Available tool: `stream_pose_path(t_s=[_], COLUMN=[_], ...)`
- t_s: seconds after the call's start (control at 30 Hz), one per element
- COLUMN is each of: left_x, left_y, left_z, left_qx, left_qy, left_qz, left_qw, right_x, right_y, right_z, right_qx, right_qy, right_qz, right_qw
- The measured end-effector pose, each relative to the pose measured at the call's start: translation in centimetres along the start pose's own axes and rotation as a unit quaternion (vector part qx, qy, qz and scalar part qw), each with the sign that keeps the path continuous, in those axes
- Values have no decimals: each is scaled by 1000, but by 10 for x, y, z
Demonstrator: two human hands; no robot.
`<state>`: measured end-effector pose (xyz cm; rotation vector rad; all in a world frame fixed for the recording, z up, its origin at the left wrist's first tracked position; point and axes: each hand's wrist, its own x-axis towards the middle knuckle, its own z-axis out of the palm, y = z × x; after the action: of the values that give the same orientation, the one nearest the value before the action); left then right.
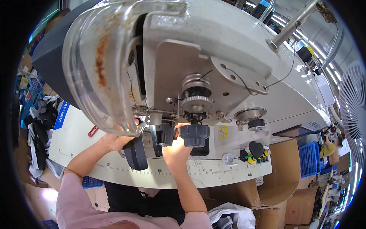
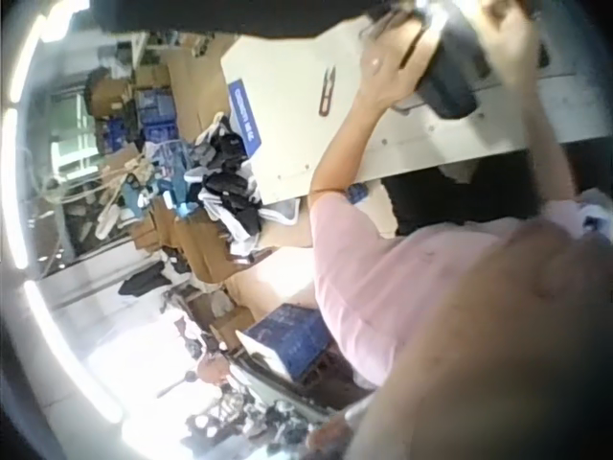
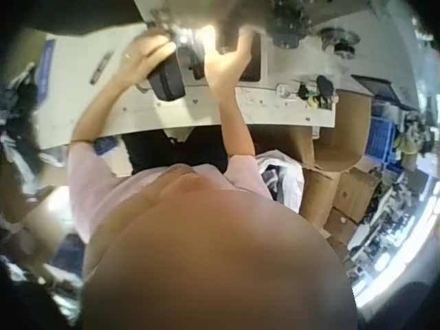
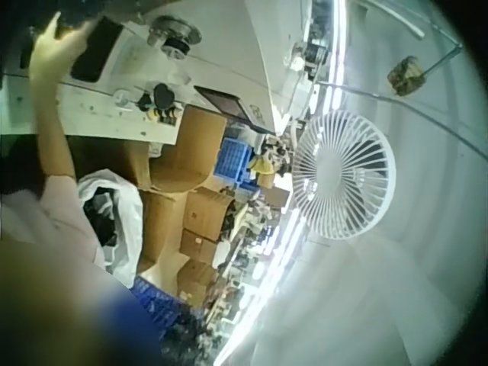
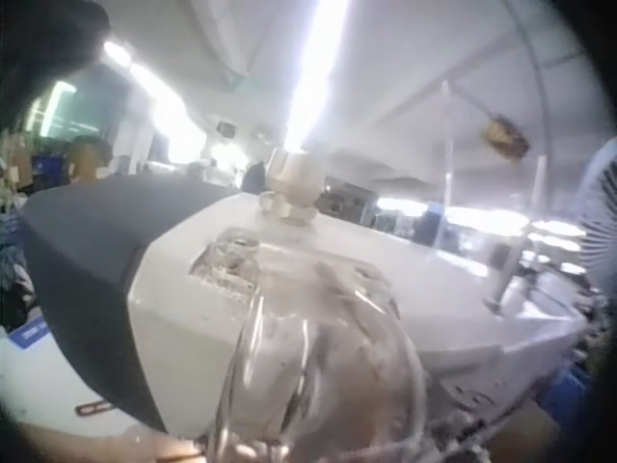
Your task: The person sews shoe upper components using a sewing machine, stitching seams along the edges and trimming threads with thread snips.
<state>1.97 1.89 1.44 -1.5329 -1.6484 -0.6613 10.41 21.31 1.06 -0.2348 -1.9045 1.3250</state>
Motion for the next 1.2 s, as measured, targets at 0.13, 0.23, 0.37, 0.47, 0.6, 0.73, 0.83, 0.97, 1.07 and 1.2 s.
stream_pose_path(t_s=[0.13, 0.23, 0.37, 0.47, 0.6, 0.73, 0.83, 0.97, 1.07, 1.2], left_x=[-14, -28, -38, -33, -1, 4, 8, 12, 5, 6], left_y=[3, 2, 6, 6, 15, 10, 5, 8, 11, 11], left_z=[7, 16, 32, 28, 12, 6, 3, 0, 0, -3], left_qx=[-38, -64, -154, -172, -51, 38, 84, 82, 114, 80], left_qy=[-5, 15, 85, 101, 121, 100, 91, 67, 19, -7], left_qz=[-75, -140, -251, -264, -135, -60, -13, -25, -56, -72], left_qw=[996, 988, 952, 944, 982, 992, 992, 994, 992, 994], right_x=[-2, 0, 7, 11, 13, 0, -10, -16, -24, -28], right_y=[-8, -20, -34, -29, -37, -45, -42, -48, -31, -38], right_z=[-12, -24, -32, -33, -35, -31, -19, -17, -3, 6], right_qx=[9, -96, -172, -153, -223, -248, -145, -148, 18, 133], right_qy=[-85, -210, -259, -229, -266, -247, -211, -181, -115, -98], right_qz=[-24, -5, -44, -21, -166, -190, -62, -15, -40, 17], right_qw=[996, 973, 949, 961, 923, 917, 965, 972, 992, 986])
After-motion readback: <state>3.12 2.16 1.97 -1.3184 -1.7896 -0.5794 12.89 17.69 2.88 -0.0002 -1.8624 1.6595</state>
